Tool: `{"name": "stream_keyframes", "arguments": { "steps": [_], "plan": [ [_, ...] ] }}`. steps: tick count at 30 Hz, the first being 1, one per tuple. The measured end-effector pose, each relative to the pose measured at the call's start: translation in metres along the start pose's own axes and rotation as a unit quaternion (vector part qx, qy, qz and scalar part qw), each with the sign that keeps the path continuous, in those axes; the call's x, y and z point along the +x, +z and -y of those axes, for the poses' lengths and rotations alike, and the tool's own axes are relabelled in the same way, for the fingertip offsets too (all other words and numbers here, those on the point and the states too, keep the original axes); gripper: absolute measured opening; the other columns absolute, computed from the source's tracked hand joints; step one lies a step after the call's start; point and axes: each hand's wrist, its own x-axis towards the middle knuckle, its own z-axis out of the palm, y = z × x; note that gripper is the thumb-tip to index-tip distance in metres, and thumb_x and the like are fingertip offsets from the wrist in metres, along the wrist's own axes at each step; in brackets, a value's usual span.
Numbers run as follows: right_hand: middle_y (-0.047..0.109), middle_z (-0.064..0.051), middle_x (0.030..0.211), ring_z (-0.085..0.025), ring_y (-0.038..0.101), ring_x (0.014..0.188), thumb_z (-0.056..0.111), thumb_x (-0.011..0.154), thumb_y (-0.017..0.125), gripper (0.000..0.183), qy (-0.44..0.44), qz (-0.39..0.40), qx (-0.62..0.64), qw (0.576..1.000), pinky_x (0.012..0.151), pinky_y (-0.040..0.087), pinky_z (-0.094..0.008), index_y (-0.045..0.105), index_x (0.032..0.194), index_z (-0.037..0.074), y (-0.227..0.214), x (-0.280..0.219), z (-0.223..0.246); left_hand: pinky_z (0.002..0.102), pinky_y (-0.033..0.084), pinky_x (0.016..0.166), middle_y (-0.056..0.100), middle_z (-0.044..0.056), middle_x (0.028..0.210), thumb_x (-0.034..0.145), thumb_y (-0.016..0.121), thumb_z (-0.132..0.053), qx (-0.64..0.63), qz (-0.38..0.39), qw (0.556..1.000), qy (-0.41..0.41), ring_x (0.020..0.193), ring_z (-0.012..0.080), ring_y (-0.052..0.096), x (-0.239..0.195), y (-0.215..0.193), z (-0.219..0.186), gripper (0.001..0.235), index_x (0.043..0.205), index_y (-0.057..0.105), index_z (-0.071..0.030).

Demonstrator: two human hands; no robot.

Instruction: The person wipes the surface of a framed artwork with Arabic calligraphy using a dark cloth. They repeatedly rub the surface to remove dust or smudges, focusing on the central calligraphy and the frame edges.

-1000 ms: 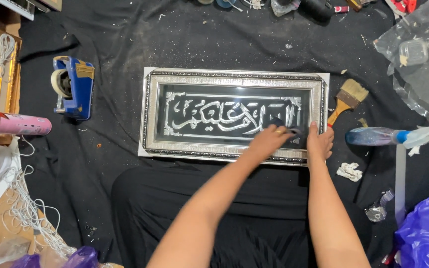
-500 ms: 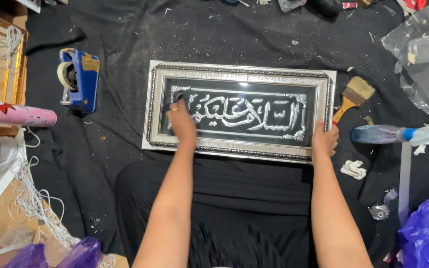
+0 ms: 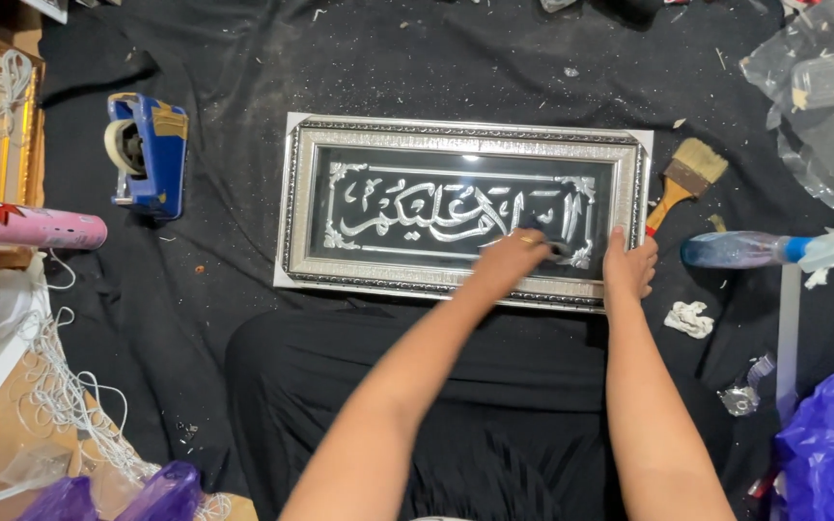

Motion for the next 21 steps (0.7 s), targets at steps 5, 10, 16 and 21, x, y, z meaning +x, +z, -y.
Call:
{"name": "stream_keyframes", "arguments": {
  "steps": [5, 10, 16, 21],
  "plan": [
    [0.045, -0.018, 0.141, -0.041, 0.044, 0.130, 0.059, 0.105, 0.048, 0.062, -0.015, -0.005, 0.000, 1.000, 0.104, 0.031, -0.061, 0.036, 0.144, 0.013, 0.001, -0.001, -0.003, 0.036, 0.051, 0.082, 0.060, -0.001, 0.118, 0.094, 0.063, -0.010, 0.121, -0.003, 0.986, -0.112, 0.110, 0.0256, 0.058, -0.089, -0.093, 0.137, 0.019, 0.106, 0.063, -0.025],
    [0.047, -0.018, 0.140, -0.040, 0.045, 0.129, 0.061, 0.105, 0.049, 0.063, -0.019, -0.010, -0.005, 1.000, 0.103, 0.031, -0.060, 0.037, 0.144, 0.013, 0.005, 0.006, -0.005, 0.037, 0.047, 0.074, 0.060, -0.005, 0.108, 0.089, 0.068, -0.006, 0.274, -0.008, 0.929, -0.250, 0.102, 0.0252, 0.055, -0.189, -0.164, 0.210, 0.018, 0.096, 0.065, -0.023],
    [0.047, -0.017, 0.140, -0.039, 0.046, 0.129, 0.061, 0.104, 0.051, 0.063, -0.011, -0.017, -0.004, 1.000, 0.103, 0.031, -0.058, 0.038, 0.143, 0.013, 0.009, 0.012, -0.009, 0.036, 0.056, 0.075, 0.058, -0.001, 0.105, 0.089, 0.068, -0.009, 0.126, 0.018, 0.964, -0.233, 0.102, 0.0315, 0.060, -0.122, -0.105, 0.126, 0.014, 0.088, 0.066, -0.023],
    [0.045, -0.016, 0.141, -0.040, 0.043, 0.132, 0.059, 0.101, 0.054, 0.066, -0.008, 0.001, 0.009, 1.000, 0.106, 0.028, -0.058, 0.036, 0.145, 0.012, 0.000, 0.001, 0.002, 0.038, 0.058, 0.076, 0.061, 0.006, 0.106, 0.089, 0.067, -0.010, 0.014, -0.034, 0.992, -0.124, 0.096, 0.0356, 0.066, -0.036, -0.052, 0.010, 0.012, 0.097, 0.068, -0.019]
  ]
}}
